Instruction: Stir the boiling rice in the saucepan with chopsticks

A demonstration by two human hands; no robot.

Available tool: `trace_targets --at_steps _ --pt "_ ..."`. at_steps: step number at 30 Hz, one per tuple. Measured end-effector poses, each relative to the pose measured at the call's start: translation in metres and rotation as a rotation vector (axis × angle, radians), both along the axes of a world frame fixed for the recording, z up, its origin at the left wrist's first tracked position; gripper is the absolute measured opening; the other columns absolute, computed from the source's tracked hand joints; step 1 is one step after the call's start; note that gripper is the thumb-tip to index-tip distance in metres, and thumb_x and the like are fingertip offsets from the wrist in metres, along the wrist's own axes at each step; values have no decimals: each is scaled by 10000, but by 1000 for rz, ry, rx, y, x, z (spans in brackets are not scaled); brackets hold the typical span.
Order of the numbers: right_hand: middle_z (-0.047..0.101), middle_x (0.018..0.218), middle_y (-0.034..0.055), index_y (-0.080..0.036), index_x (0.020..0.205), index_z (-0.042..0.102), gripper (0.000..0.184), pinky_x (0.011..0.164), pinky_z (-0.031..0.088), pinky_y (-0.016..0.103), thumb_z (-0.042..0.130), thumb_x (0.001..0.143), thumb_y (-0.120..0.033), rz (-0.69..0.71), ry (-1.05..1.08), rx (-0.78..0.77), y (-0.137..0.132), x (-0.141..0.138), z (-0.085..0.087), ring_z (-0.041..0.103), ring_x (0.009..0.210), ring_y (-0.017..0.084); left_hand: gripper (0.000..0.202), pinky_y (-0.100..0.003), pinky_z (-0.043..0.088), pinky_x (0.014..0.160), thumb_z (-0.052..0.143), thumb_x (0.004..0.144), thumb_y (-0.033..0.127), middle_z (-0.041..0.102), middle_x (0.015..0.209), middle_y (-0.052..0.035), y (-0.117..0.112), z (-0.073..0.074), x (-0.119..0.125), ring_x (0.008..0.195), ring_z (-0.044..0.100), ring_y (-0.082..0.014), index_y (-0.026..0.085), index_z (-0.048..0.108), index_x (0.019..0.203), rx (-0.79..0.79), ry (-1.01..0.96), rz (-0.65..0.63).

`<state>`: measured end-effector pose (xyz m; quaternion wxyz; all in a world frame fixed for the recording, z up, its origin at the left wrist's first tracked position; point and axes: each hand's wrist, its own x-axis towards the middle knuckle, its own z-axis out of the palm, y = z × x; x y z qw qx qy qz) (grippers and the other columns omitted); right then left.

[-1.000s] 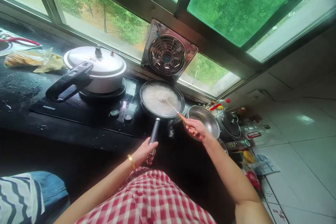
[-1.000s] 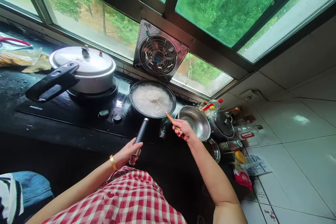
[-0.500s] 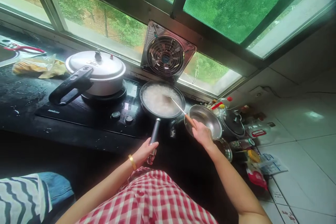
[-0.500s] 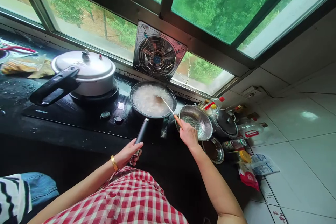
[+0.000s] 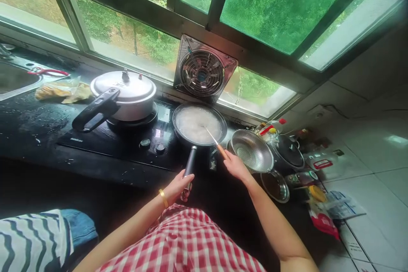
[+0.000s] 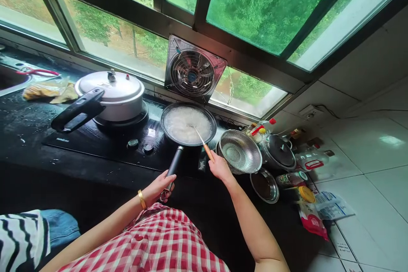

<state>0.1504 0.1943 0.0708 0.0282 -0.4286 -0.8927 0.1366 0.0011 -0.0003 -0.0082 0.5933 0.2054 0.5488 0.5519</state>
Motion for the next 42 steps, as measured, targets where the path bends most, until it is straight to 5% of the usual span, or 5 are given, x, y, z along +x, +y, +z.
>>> trace_targets --at_steps 14,20,27,34,42 --pt "685 963 86 -196 1343 451 485 731 489 316 438 859 -211 38 -181 296 -21 55 46 652 853 243 380 -175 368 336 511 769 528 461 585 75 0 -2 -1 386 404 -67 238 340 946 -3 19 0" --pt "672 1054 83 -194 1329 472 475 773 515 327 443 857 -229 -10 75 344 -37 79 36 656 882 231 429 -173 367 337 546 747 552 468 596 70 0 -7 -2 394 410 -68 239 342 957 23 0 6" --pt "637 1156 69 -178 1287 516 461 892 494 303 439 843 -273 -29 370 156 -64 86 16 628 1002 199 427 -175 361 326 540 746 548 460 579 75 1 -3 0 378 397 -67 240 331 954 3 -2 11" --pt "647 1127 88 -152 1277 524 453 868 500 310 419 848 -255 -38 341 83 -77 73 -9 632 983 205 441 -161 367 346 565 721 551 431 557 88 -1 4 3 387 403 -58 235 323 910 26 -7 17" --pt "659 1002 85 -161 1329 459 467 806 496 304 363 879 -242 -55 187 145 -82 59 -16 635 898 207 399 -163 368 341 532 750 523 435 570 89 -1 1 3 380 402 -56 233 322 926 30 -4 13"
